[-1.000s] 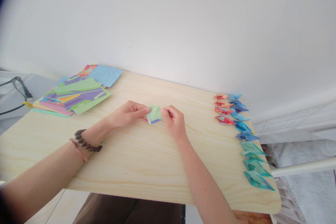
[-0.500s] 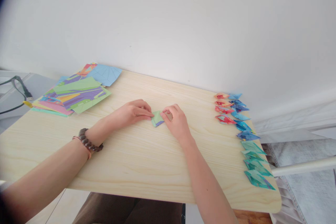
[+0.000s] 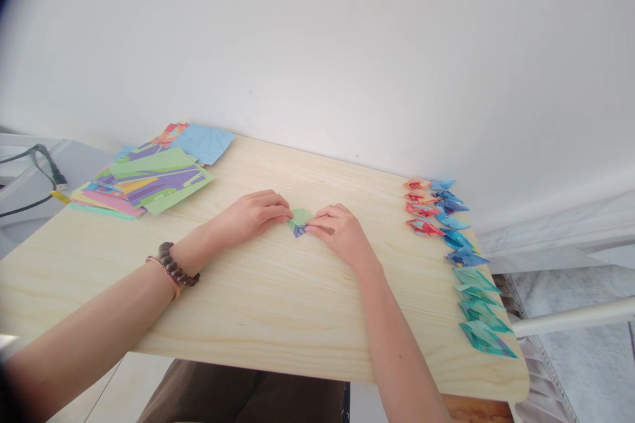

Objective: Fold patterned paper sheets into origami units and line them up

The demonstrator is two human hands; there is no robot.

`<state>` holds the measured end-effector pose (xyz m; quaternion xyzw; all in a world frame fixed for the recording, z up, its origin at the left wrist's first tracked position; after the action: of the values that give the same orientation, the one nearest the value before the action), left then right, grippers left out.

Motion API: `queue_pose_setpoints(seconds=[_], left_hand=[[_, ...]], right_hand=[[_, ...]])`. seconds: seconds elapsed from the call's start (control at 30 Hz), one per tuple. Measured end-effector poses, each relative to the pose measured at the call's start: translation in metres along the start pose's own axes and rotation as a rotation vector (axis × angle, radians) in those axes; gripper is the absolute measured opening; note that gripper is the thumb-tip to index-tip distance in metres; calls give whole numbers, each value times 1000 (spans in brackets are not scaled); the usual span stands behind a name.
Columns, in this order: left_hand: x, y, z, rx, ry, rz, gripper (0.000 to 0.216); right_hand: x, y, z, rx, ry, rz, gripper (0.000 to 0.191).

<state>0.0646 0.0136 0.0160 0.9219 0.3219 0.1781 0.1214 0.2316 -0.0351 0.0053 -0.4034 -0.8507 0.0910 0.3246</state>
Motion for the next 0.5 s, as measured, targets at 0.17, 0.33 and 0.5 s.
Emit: queue_pose_setpoints(seconds=[0.17, 0.33, 0.5], left_hand=[[-4, 5, 0, 48, 21, 5, 26], [-4, 5, 4, 85, 62, -63, 26], [-6, 7, 6, 107, 72, -57, 27]], right_hand=[[0, -3, 3, -1, 21, 56, 17], [1, -8, 8, -23, 29, 104, 18], [1, -9, 11, -39, 37, 108, 17]])
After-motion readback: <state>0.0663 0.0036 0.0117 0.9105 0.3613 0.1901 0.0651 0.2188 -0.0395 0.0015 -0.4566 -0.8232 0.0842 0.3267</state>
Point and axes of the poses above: each hand's wrist, its own x-axis towards the middle knuckle, its own z-axis out of the palm, y = z × x, the point moved 5 cm from there along x, towards the middle knuckle, and after that the axes turned 14 degrees about -z, right-handed, at the moved point
